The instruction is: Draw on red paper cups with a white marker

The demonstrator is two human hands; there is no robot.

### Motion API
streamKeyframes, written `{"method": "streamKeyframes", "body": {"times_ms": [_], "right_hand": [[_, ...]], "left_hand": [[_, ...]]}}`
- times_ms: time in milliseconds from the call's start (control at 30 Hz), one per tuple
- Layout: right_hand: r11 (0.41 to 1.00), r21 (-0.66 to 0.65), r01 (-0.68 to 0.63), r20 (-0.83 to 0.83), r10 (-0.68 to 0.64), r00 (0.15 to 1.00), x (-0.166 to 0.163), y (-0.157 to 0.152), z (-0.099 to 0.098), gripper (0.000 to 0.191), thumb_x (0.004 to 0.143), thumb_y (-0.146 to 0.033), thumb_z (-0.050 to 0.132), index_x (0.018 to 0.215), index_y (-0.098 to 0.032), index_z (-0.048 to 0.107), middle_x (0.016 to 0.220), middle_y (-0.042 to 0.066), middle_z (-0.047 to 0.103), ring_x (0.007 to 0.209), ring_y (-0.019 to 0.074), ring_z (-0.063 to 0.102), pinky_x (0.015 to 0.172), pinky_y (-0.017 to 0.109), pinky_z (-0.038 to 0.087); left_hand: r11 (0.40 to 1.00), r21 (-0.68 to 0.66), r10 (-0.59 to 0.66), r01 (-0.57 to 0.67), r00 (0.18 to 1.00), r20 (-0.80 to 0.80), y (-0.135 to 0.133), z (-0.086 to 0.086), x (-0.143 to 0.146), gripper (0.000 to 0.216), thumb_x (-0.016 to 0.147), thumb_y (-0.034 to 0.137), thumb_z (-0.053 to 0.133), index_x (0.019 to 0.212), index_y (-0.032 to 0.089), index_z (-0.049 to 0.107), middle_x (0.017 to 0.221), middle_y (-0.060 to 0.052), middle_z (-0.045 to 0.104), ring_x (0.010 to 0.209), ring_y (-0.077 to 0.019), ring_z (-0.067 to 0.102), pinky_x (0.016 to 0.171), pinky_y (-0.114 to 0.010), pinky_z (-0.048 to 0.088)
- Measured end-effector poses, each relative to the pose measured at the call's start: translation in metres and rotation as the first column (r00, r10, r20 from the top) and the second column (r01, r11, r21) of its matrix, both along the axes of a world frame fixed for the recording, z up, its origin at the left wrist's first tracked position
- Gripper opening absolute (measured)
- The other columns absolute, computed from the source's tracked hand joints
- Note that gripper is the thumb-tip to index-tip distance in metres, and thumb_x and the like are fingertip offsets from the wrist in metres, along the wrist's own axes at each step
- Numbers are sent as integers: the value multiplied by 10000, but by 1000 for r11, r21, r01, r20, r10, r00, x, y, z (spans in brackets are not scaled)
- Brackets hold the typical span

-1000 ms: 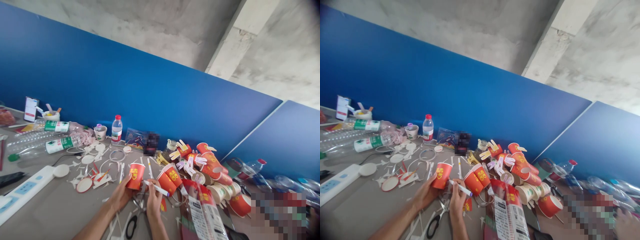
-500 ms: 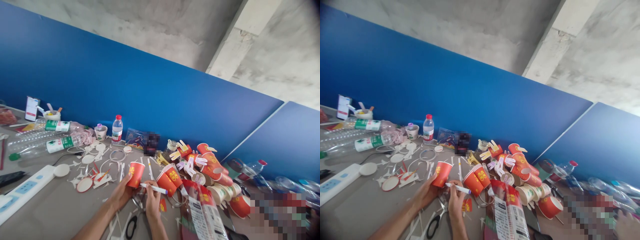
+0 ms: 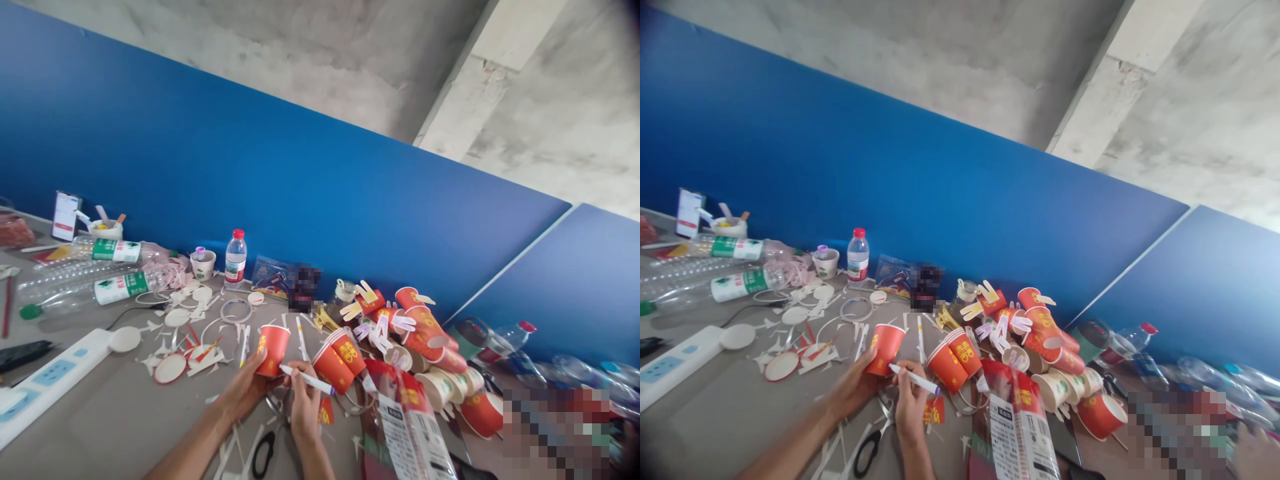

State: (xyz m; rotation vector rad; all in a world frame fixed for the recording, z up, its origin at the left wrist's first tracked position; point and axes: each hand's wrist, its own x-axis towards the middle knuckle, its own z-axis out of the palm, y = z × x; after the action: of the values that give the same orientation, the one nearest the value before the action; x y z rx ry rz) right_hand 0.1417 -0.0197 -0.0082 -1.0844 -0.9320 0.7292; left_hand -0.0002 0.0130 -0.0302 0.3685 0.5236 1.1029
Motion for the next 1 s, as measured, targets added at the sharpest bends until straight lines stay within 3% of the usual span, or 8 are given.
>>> {"method": "streamKeyframes", "body": {"times_ms": [133,300,433,600,700,867,1000], "right_hand": [[990,-116,-75,-80,66,995,-3,3,-5,563,799,-803,836,686,-256,766,581,-3,626,561,210,569,562,334,503],[995,-96,36,-45,-40,998,0,6,-9,554,824,-802,829,724,-262,757,609,-9,627,578,213,573,576,339,510],[994,-87,61,-42,-65,997,3,5,-12,536,848,-801,822,774,-273,772,619,-11,632,589,222,591,592,346,528],[998,-58,-34,-32,32,999,4,3,-20,464,896,-732,809,770,-286,793,618,12,657,584,238,621,591,356,544],[997,-52,-59,-50,56,997,3,3,-21,419,883,-690,818,759,-290,815,614,22,672,582,243,623,584,359,546],[992,-89,-87,-66,81,994,1,3,-15,408,853,-653,812,698,-277,785,600,14,650,585,240,605,584,360,537],[993,-121,-14,-57,7,998,-1,4,-10,426,814,-668,813,673,-269,763,594,6,635,579,228,583,570,354,522]], "left_hand": [[996,-85,23,-22,1000,8,2,4,-1,201,982,298,946,986,136,826,920,-114,883,835,-261,855,864,-371,713],[988,-155,20,-28,999,-48,3,9,0,212,1069,348,835,1081,136,824,1007,-141,901,872,-265,862,872,-374,715],[994,-110,-7,-1,997,-74,2,2,3,315,1068,437,854,1067,122,846,1021,-157,903,893,-266,859,894,-389,717],[999,17,51,-50,996,-70,1,-7,3,304,913,386,1023,998,151,851,958,-107,878,888,-264,814,905,-401,686],[1000,25,16,-14,998,-66,1,-4,0,321,880,387,1045,956,145,849,933,-112,862,869,-267,797,899,-407,681],[999,-44,9,-12,999,-54,2,4,0,288,950,383,993,923,144,834,872,-108,854,811,-247,809,830,-360,690],[985,-151,69,-78,996,-64,2,13,3,222,1044,336,897,954,149,817,886,-106,875,794,-226,827,826,-342,709]]}}
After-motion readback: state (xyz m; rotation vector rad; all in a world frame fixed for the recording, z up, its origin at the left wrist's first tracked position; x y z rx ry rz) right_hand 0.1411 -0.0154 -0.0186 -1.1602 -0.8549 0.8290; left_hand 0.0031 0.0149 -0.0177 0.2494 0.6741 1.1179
